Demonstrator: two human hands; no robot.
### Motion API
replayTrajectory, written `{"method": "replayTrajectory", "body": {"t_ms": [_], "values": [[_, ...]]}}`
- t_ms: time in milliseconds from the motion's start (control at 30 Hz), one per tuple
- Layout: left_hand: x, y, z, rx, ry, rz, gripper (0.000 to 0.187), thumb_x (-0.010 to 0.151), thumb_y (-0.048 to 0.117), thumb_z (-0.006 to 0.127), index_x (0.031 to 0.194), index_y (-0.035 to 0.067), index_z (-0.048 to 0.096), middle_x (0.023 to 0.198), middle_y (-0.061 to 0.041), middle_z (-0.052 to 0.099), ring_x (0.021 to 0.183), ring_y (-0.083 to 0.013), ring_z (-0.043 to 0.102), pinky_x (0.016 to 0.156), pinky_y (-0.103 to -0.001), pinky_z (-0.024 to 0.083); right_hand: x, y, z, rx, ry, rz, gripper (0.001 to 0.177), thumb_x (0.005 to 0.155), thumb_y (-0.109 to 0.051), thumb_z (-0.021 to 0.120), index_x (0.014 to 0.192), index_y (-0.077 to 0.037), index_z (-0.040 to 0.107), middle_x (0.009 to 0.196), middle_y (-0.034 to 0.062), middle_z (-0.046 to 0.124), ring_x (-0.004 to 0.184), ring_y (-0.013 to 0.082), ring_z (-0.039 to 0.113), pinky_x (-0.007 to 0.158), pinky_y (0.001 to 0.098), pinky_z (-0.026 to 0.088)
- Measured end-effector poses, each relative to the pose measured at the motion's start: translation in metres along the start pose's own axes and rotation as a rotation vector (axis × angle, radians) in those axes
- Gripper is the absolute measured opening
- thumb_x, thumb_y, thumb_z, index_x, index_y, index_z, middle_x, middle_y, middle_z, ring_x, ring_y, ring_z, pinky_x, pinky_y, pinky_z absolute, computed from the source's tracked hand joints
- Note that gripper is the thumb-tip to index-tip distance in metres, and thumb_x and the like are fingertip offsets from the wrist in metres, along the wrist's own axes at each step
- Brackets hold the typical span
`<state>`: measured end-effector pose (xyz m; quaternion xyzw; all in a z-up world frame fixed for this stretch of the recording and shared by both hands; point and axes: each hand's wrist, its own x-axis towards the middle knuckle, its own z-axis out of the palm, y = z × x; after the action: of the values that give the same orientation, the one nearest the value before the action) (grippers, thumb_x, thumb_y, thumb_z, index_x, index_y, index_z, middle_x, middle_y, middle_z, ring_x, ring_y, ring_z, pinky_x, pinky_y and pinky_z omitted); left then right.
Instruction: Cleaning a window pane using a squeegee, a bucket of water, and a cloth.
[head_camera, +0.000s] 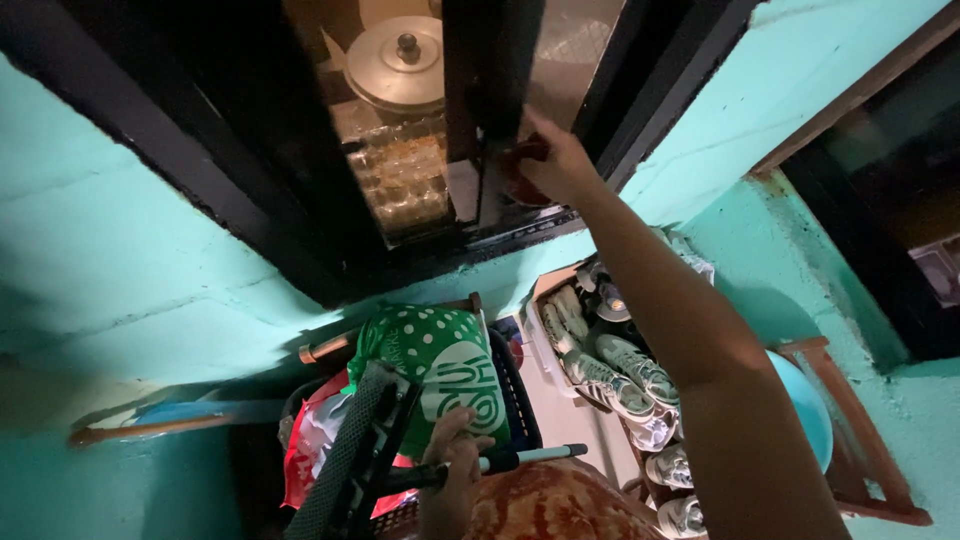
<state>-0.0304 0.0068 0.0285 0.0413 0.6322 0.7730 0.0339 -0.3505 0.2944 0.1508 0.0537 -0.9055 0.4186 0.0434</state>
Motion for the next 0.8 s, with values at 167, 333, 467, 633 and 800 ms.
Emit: {"method": "replayTrajectory", "body": {"t_ms": [167, 333, 467, 633, 800], "values": [[0.001, 0.000, 0.003, 0.080, -0.031, 0.050, 0.034, 0.103, 0.006, 0.043, 0.132, 0.014, 0.057, 0.131, -0.014, 0.062, 0.050, -0.0099, 0.038, 0.083, -0.037, 0.069, 0.000, -0.023, -0.001, -0.027, -0.007, -0.012, 0.075, 0.089, -0.005, 0.058, 0.160, -0.018, 0.034, 0.148, 0.0238, 0.053, 0.127, 0.0371, 0.059, 0.102, 0.0430, 0.049], [-0.001, -0.001, 0.007, -0.100, 0.072, -0.036, 0.032, 0.100, 0.008, 0.050, 0.128, 0.011, 0.066, 0.137, -0.018, 0.062, 0.068, -0.0156, 0.061, 0.083, -0.040, 0.067, 0.019, -0.023, -0.014, -0.959, -0.033, -0.033, 0.091, 0.094, -0.046, 0.069, 0.166, -0.019, 0.021, 0.102, 0.0163, 0.068, 0.088, 0.0313, 0.065, 0.071, 0.0407, 0.053], [0.001, -0.005, 0.005, -0.081, 0.008, 0.070, 0.034, 0.103, 0.008, 0.046, 0.135, 0.011, 0.058, 0.135, -0.018, 0.060, 0.055, -0.0107, 0.049, 0.081, -0.034, 0.067, 0.026, -0.012, -0.029, -0.835, 0.018, -0.225, 0.098, 0.087, -0.028, 0.073, 0.166, -0.017, 0.017, 0.108, 0.0188, 0.070, 0.093, 0.0383, 0.066, 0.072, 0.0474, 0.054], [0.001, 0.001, 0.014, -0.049, 0.103, -0.127, 0.032, 0.098, 0.006, 0.053, 0.127, 0.010, 0.066, 0.132, -0.014, 0.064, 0.048, -0.0116, 0.042, 0.086, -0.040, 0.067, 0.022, -0.039, -0.028, -0.698, -0.078, -0.140, 0.089, 0.095, -0.021, 0.069, 0.165, -0.012, 0.016, 0.115, 0.0187, 0.070, 0.104, 0.0334, 0.065, 0.087, 0.0443, 0.051], [-0.001, -0.022, 0.017, -0.141, 0.094, 0.014, 0.032, 0.100, 0.004, 0.051, 0.128, 0.011, 0.066, 0.124, -0.016, 0.064, 0.053, -0.0118, 0.047, 0.078, -0.033, 0.062, 0.043, -0.016, -0.023, -0.885, 0.064, -0.412, 0.088, 0.091, -0.029, 0.074, 0.164, -0.015, 0.027, 0.103, 0.0088, 0.076, 0.089, 0.0282, 0.071, 0.071, 0.0407, 0.057]]}}
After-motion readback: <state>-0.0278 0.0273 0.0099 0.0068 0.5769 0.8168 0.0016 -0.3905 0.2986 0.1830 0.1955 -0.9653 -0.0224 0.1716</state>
